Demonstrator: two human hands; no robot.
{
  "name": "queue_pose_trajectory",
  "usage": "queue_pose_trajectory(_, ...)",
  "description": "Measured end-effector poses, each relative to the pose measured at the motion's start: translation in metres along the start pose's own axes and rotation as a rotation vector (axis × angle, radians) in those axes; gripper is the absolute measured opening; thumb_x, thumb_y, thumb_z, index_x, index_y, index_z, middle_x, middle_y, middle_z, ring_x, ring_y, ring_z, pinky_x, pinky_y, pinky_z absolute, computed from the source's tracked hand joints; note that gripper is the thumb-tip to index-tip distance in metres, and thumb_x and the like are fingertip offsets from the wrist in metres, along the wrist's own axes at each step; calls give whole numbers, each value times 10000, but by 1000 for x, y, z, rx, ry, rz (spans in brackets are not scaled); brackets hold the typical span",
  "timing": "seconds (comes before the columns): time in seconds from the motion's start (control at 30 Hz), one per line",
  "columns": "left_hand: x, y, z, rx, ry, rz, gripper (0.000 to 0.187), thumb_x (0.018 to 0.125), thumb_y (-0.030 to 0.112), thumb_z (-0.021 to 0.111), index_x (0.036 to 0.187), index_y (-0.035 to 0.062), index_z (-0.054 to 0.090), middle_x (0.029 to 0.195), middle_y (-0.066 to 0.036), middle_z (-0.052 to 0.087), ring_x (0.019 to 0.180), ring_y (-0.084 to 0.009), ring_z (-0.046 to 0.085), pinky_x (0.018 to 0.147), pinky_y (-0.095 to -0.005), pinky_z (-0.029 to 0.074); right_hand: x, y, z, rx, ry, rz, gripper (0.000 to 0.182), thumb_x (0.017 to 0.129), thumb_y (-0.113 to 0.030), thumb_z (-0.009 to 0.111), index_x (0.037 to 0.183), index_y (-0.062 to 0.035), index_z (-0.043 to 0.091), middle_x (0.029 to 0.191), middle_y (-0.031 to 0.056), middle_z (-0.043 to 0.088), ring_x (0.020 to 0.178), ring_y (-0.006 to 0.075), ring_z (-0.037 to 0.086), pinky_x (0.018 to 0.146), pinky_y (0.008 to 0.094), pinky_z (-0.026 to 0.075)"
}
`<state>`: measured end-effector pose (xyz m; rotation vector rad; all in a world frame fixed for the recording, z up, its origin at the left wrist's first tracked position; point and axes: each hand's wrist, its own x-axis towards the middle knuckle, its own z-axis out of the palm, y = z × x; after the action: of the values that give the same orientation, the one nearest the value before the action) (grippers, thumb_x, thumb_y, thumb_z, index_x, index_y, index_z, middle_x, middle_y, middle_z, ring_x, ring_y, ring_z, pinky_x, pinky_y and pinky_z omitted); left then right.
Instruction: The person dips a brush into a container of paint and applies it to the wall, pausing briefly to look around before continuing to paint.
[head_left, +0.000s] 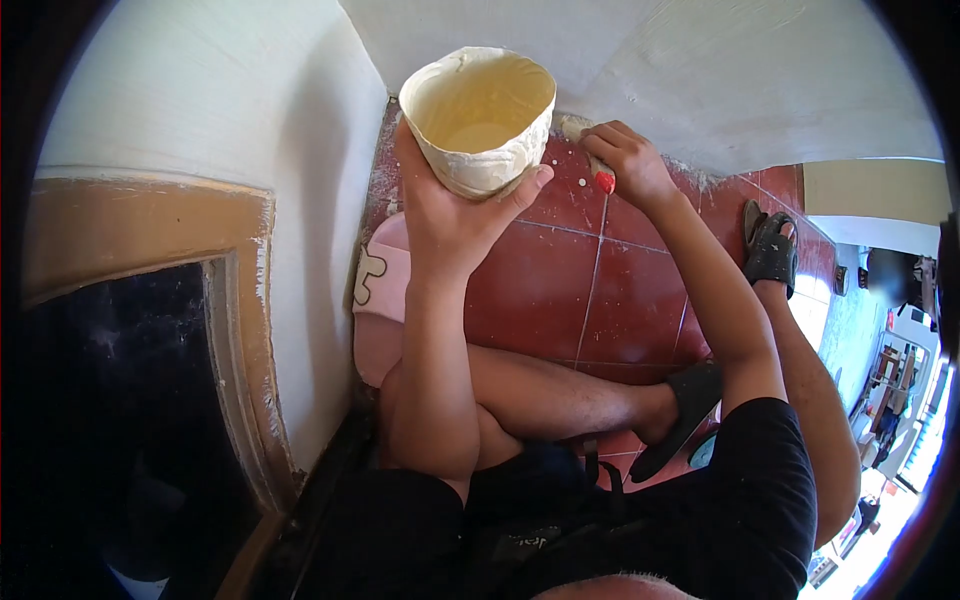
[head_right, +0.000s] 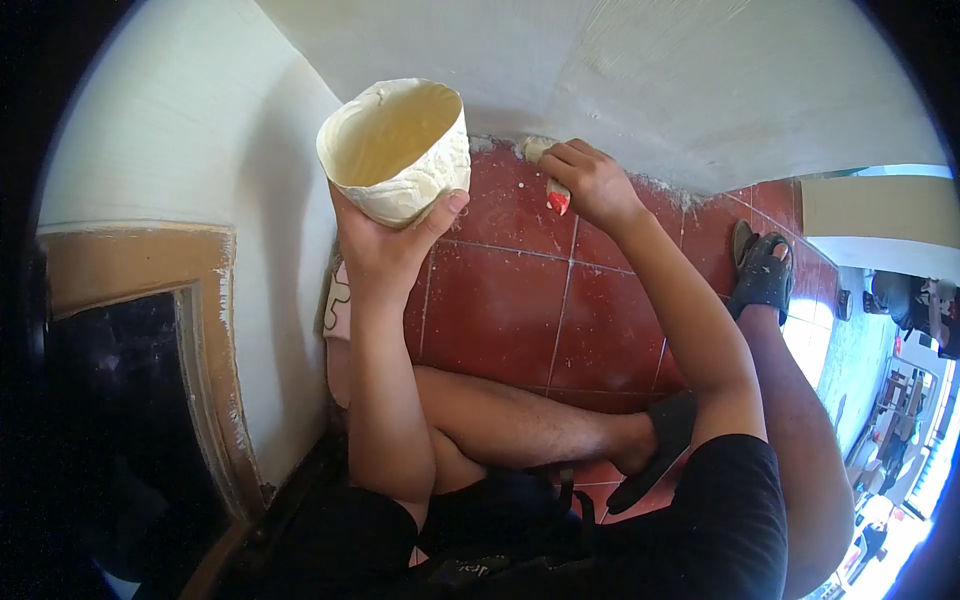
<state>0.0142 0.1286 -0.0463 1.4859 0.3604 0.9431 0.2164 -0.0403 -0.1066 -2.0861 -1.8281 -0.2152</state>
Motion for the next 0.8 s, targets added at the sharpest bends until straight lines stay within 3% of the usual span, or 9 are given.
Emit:
queue_pose_trajectory(0.17,1,-6,0,35,-13,32,919,633,288,928,1311,12,374,1207,-134,573,1105,-240,602,925,-377,501,5,7,-8,-22,-68,7,243,722,-30,656,959,-75,624,947,48,635,930,258,629,758,373,550)
queue_pose_trajectory(0.33,-1,0,-5,6,-2,-14,916,633,290,928,1309,13,377,1209,-132,569,1109,-241,597,933,-386,493,-7,-15,-18,-69,173,32,217,725,-54,673,937,-81,634,1010,45,655,960,261,643,768,378,559)
queue_pose_trajectory(0.5,1,-4,0,31,-38,26,921,639,291,925,1315,12,367,1215,-133,566,1114,-242,595,931,-381,495,-12,7,-4,-81,27,-38,214,725,-73,685,930,-67,625,1009,47,652,957,258,644,764,367,556)
queue_pose_trajectory(0.67,-2,-5,-1,34,-31,18,920,648,293,921,1319,6,360,1223,-139,559,1117,-246,593,931,-373,497,-3,-1,-25,-54,78,-2,210,731,-67,682,932,-65,622,996,47,648,942,255,639,758,362,552)
queue_pose_trajectory(0.73,-2,-4,-3,21,-36,-1,927,648,294,922,1323,4,357,1230,-143,558,1125,-247,592,932,-374,498,-5,-9,-28,-51,191,50,234,730,-53,680,959,-71,633,991,42,646,942,247,637,753,363,556)
queue_pose_trajectory(0.8,-1,-2,0,-10,-61,-4,933,649,296,922,1327,2,353,1238,-147,558,1133,-248,591,933,-375,499,-8,-11,-12,-39,110,35,254,728,-41,679,976,-75,639,984,42,647,942,244,639,751,364,559)
